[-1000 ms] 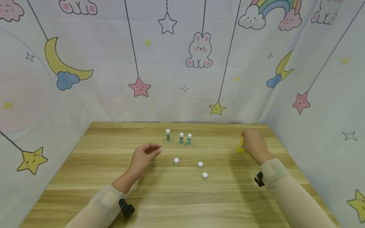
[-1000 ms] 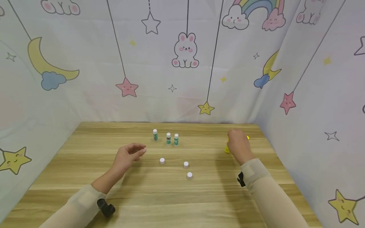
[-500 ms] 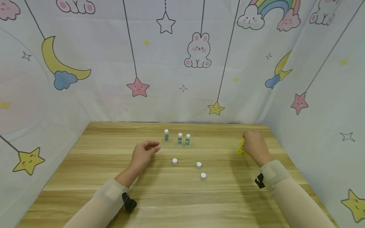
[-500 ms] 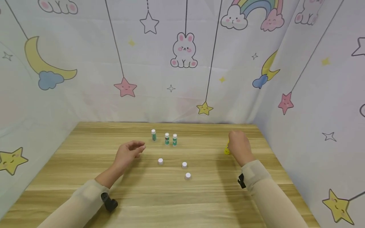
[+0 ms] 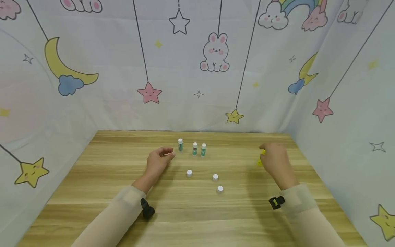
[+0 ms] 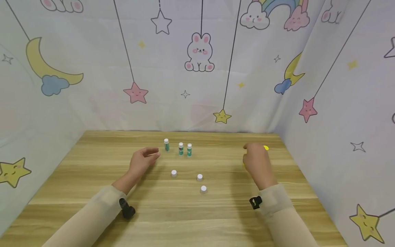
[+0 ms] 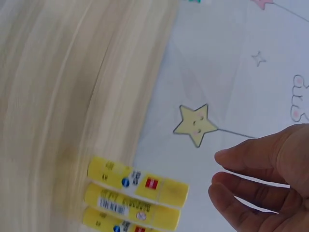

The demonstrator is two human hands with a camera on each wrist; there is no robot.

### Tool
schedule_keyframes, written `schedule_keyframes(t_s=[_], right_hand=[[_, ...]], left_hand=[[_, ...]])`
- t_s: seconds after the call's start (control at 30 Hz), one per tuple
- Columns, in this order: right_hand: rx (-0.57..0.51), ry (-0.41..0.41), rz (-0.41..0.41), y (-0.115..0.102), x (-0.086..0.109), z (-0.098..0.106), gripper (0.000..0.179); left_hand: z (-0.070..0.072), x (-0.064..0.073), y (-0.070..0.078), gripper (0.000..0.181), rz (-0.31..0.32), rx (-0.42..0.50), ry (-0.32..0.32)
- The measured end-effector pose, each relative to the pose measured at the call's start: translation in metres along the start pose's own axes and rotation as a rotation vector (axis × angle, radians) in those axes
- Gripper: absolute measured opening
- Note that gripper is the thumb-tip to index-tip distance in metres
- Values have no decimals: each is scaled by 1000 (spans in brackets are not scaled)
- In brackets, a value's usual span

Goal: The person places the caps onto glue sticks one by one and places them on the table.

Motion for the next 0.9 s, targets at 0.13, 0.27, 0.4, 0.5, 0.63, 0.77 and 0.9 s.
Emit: schedule_keyframes(t_s=[0.13,0.27,0.4,0.5,0.63,0.77,0.9], right_hand=[[-14,9,-7,-13,15,-5,29],[-32,22,-20,-25,30,-12,30],[-72,31,-42,-35,41,-20,30],[-111,28,-63,-41,47,-27,31],[-196,0,-85,-50,54,-37,32],[-278,-2,-89,-60,62,-42,31],[-374,-17,-118,-67,70,-49,31]], left_hand=[[-6,-7,-1,43,2,17,-12],[-10,-14,-3,45,2,29,-12],[-13,-20,-4,46,2,18,-11],[-15,-25,-5,48,9,16,-4],[-18,-32,-8,52,21,25,17],[-20,-36,-8,53,27,26,27],[-23,-39,-8,53,38,18,28]])
Point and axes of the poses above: each hand's wrist, its own x-axis away from the middle knuckle, its own z-axis out of the back of the hand, y = z × x, the point moved 9 cm from there along -x, towards the middle knuckle, and after that the axes turned 6 degrees about -z, right-handed, at the moved point
